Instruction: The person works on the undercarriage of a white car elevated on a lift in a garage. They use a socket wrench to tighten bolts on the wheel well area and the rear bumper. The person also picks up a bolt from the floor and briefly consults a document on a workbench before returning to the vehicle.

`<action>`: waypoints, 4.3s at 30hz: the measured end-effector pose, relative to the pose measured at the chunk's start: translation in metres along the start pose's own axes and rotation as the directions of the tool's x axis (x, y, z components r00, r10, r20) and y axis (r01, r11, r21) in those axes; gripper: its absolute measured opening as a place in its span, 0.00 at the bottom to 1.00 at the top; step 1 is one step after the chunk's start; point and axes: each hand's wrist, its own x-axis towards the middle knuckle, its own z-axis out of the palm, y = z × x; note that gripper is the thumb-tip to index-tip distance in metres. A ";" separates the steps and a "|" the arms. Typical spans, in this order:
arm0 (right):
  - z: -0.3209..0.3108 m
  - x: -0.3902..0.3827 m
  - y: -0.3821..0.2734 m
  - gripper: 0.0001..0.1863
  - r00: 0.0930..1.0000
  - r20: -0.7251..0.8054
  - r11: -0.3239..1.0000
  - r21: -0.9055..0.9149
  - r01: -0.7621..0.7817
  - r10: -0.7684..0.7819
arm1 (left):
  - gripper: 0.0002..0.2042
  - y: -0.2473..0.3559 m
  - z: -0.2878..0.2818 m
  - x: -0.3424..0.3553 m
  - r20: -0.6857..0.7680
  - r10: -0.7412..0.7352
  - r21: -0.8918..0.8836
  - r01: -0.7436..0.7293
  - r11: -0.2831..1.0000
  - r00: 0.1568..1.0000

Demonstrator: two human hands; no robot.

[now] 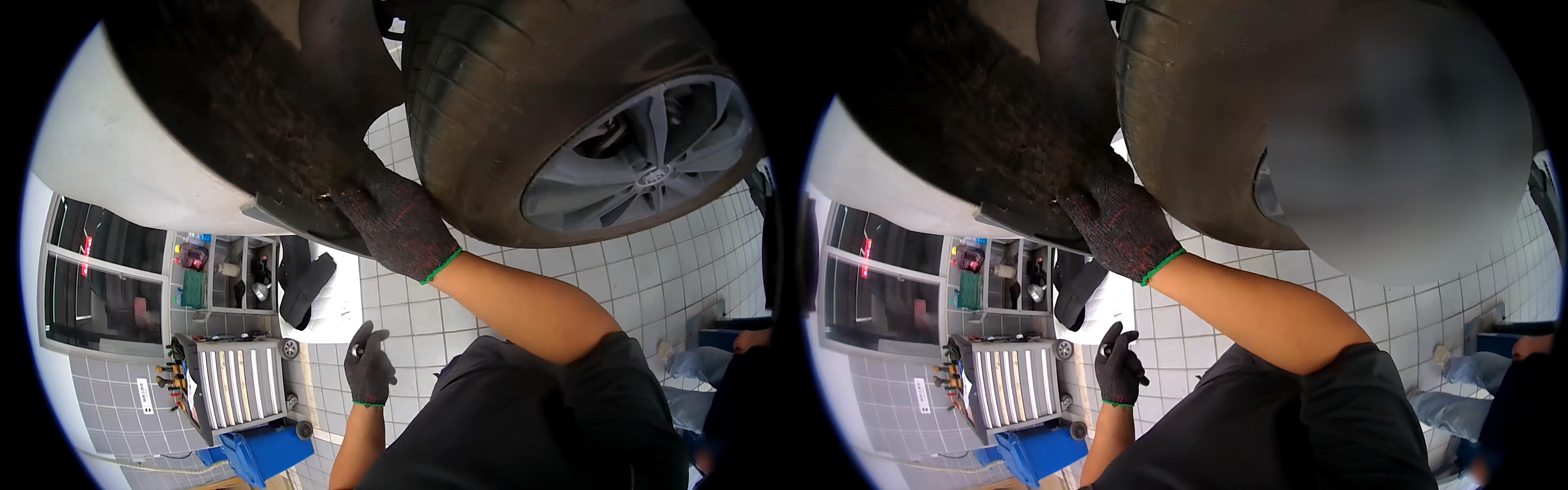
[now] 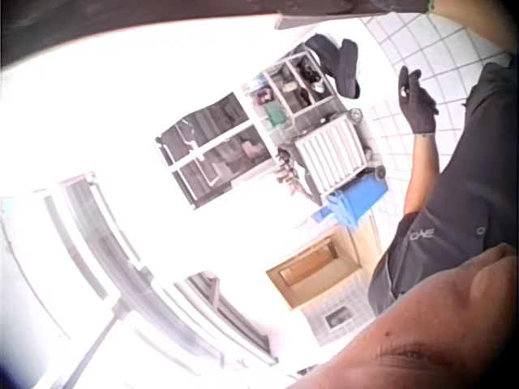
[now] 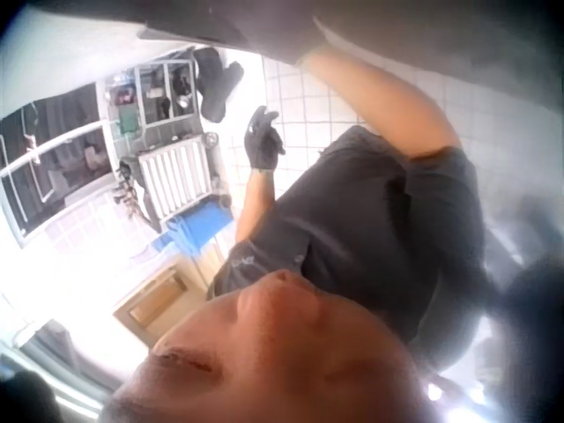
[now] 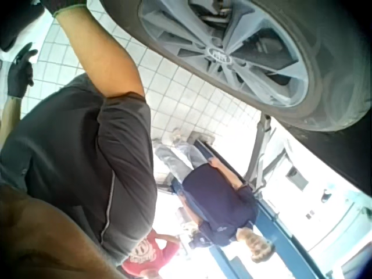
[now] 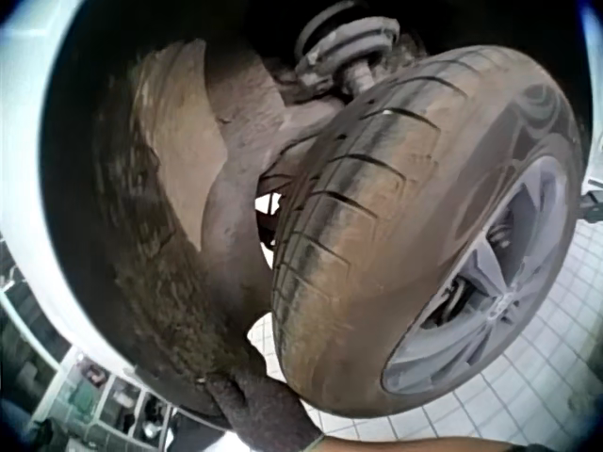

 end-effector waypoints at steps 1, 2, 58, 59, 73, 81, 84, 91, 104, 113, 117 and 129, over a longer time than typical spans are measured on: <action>-0.001 0.001 0.000 0.16 1.000 0.018 1.000 -0.010 0.012 -0.012 | 0.24 0.003 0.009 0.001 0.003 0.014 0.021 -0.014 1.000 1.000; -0.002 0.001 -0.001 0.16 1.000 0.026 1.000 -0.009 0.012 -0.012 | 0.23 0.006 0.018 0.001 -0.013 0.041 -0.004 -0.041 0.999 0.999; 0.011 0.010 -0.011 0.13 0.990 0.055 0.976 -0.173 0.134 -0.127 | 0.26 0.000 -0.019 0.050 0.112 -0.089 0.119 0.076 0.990 0.990; 0.012 0.008 -0.013 0.13 0.991 0.069 0.970 -0.207 0.130 -0.118 | 0.26 0.000 -0.019 0.050 0.112 -0.088 0.127 0.074 0.989 0.990; 0.019 0.011 0.014 0.14 0.845 0.158 0.670 -0.542 0.507 -0.511 | 0.26 -0.007 -0.025 0.046 0.116 -0.086 0.107 0.074 0.992 0.990; 0.031 0.017 0.011 0.16 0.969 0.074 0.851 -0.465 0.244 -0.237 | 0.26 -0.009 -0.026 0.042 0.098 -0.082 0.114 0.071 0.991 0.992; 0.037 0.019 0.006 0.16 0.993 -0.028 0.963 -0.246 0.109 -0.119 | 0.26 -0.010 -0.025 0.042 0.097 -0.077 0.101 0.067 0.993 0.992; 0.024 0.018 -0.003 0.17 0.976 0.214 0.856 -0.500 0.132 -0.025 | 0.26 -0.012 -0.025 0.042 0.088 -0.093 0.114 0.082 0.990 0.992; 0.018 0.013 -0.006 0.23 0.989 0.146 0.927 -0.366 0.076 -0.024 | 0.26 -0.011 -0.022 0.045 0.100 -0.071 0.076 0.064 0.995 0.992; 0.020 0.011 0.009 0.21 0.932 0.211 0.826 -0.435 0.359 -0.294 | 0.27 -0.012 -0.024 0.045 0.102 -0.071 0.084 0.062 0.994 0.992; 0.018 0.010 -0.004 0.19 0.981 0.182 0.973 -0.207 0.100 -0.062 | 0.27 -0.009 -0.022 0.042 0.081 -0.073 0.093 0.066 0.994 0.994; 0.024 0.003 0.013 0.22 0.928 0.142 0.854 -0.362 0.373 -0.346 | 0.27 -0.004 -0.014 0.039 0.061 -0.059 0.101 0.052 0.994 0.996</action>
